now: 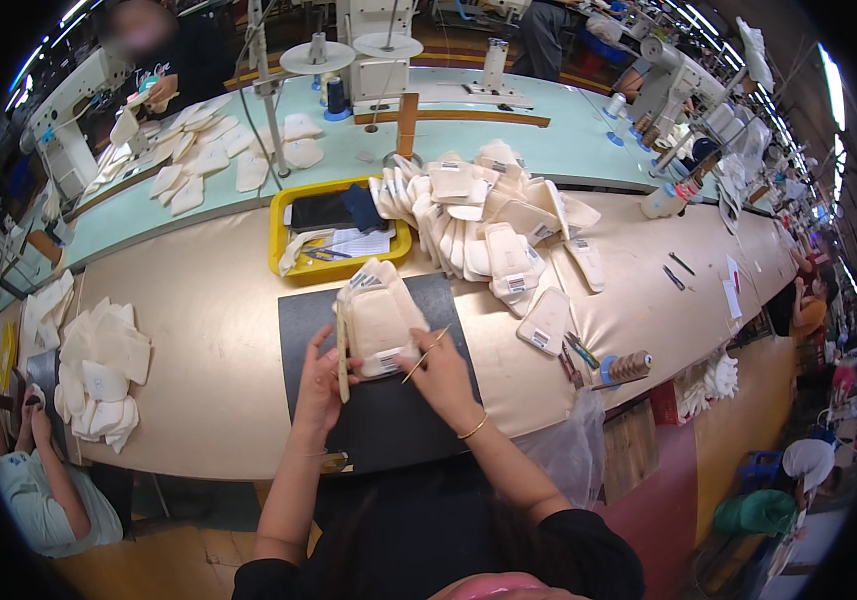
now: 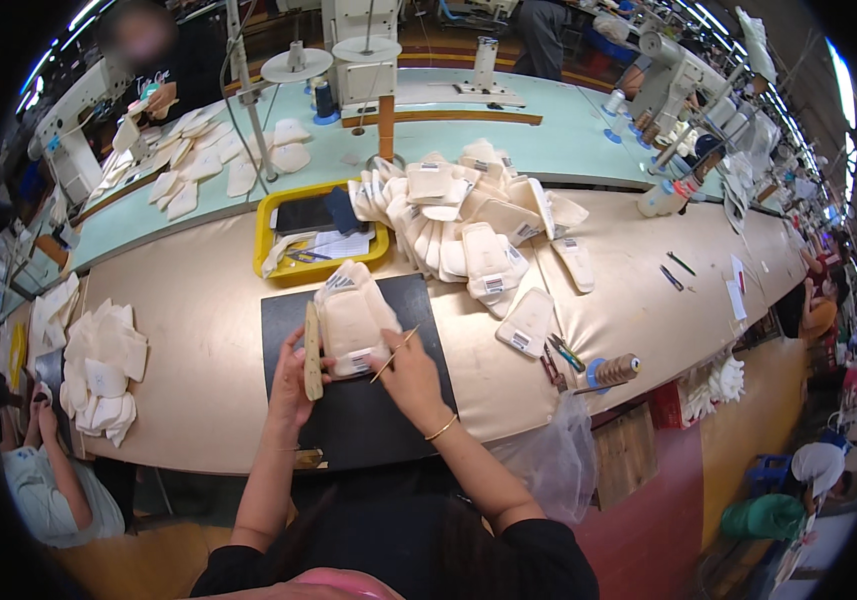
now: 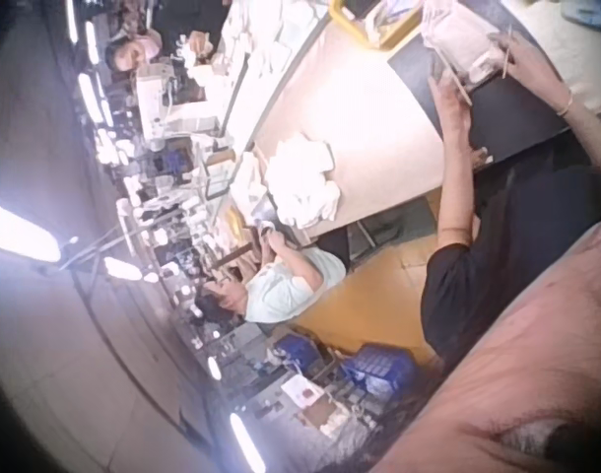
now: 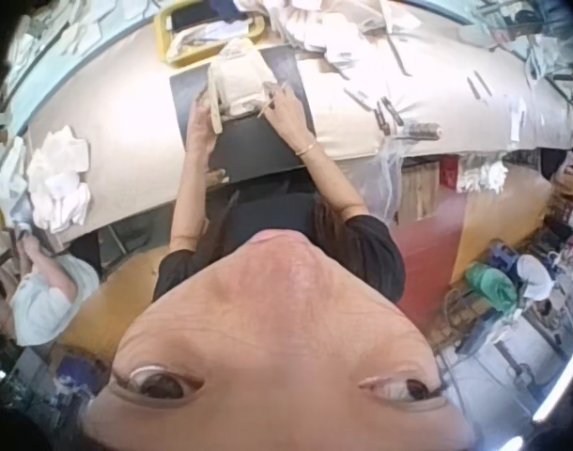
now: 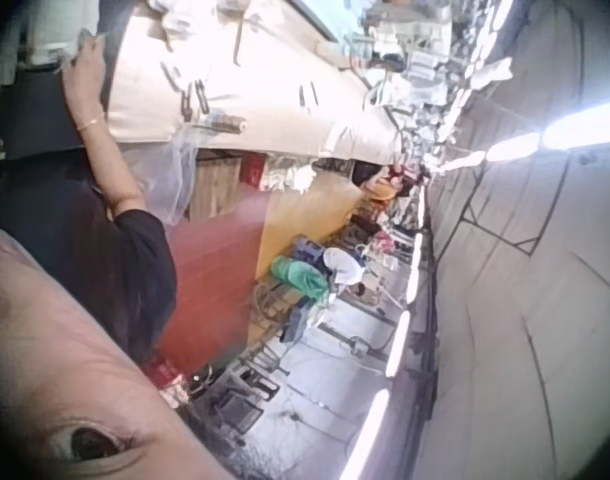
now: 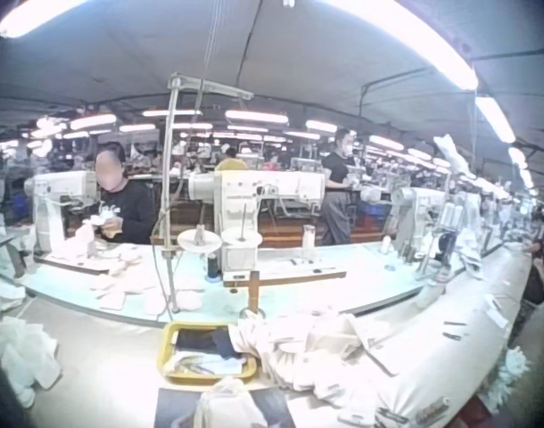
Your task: The person repeatedly picks up small white fabric pieces, aligns them on a black mat, and uses a wooden stick to press or mark the edges. Finished pieces are placed into a clear plastic bag on the table.
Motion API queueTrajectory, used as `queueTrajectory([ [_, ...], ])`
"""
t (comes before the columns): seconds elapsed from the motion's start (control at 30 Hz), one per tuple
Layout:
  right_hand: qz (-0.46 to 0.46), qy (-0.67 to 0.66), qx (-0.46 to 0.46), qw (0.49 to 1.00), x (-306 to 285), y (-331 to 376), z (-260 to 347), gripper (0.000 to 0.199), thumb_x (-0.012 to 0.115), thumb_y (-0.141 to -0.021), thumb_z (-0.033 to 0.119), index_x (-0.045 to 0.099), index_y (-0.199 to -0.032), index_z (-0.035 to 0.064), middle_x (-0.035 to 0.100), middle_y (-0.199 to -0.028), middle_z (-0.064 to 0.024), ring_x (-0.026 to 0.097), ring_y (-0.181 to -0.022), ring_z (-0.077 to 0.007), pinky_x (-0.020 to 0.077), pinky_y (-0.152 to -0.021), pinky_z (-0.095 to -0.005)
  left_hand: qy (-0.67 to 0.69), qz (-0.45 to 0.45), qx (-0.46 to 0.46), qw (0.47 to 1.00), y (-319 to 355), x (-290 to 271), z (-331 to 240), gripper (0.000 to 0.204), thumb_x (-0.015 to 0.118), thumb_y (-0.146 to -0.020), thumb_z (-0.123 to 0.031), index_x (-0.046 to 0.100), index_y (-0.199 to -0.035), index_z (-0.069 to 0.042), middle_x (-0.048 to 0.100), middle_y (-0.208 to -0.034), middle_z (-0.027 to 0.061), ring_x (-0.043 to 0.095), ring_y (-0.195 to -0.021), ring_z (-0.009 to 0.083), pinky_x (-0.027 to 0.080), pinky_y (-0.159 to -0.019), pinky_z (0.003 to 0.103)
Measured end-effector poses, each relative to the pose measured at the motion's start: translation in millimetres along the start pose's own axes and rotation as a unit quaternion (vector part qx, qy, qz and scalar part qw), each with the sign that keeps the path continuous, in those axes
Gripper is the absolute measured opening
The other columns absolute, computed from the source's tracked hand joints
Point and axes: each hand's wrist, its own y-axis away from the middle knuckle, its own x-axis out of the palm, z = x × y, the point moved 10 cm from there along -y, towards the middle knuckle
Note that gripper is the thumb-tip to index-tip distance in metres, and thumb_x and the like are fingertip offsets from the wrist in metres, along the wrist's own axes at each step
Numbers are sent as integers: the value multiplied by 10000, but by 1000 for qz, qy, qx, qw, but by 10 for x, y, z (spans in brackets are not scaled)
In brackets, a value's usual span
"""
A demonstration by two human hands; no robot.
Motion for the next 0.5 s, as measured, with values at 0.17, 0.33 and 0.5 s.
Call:
queueTrajectory([
  [0.17, 75, 50, -13, 996, 120, 76, 144, 329, 767, -873, 301, 679, -1082, 62, 637, -991, -122, 649, -898, -323, 518, -779, -434, -113, -36, 4, 993, -158, -201, -331, 685, 669, -961, -259, 314, -1524, -98, 576, -1343, 161, 656, -912, 141, 555, -718, 239],
  [0.33, -27, 82, -98, 991, -80, -194, 378, 465, 804, -825, 306, 662, -1195, 63, 641, -1062, -108, 618, -966, -307, 501, -857, -429, -143, -48, 50, 987, -36, -319, -510, 675, 651, -968, -334, 325, -1522, -127, 602, -1251, 153, 662, -868, 148, 580, -685, 261],
  [0.5, 21, 117, -100, 988, 142, -483, 438, 631, 820, -787, 351, 603, -1302, 56, 632, -1121, -127, 602, -1028, -315, 497, -919, -431, -31, -54, 22, 998, 323, -370, -193, 671, 647, -966, -328, 317, -1522, -149, 581, -1134, 82, 642, -904, 159, 578, -713, 316],
])
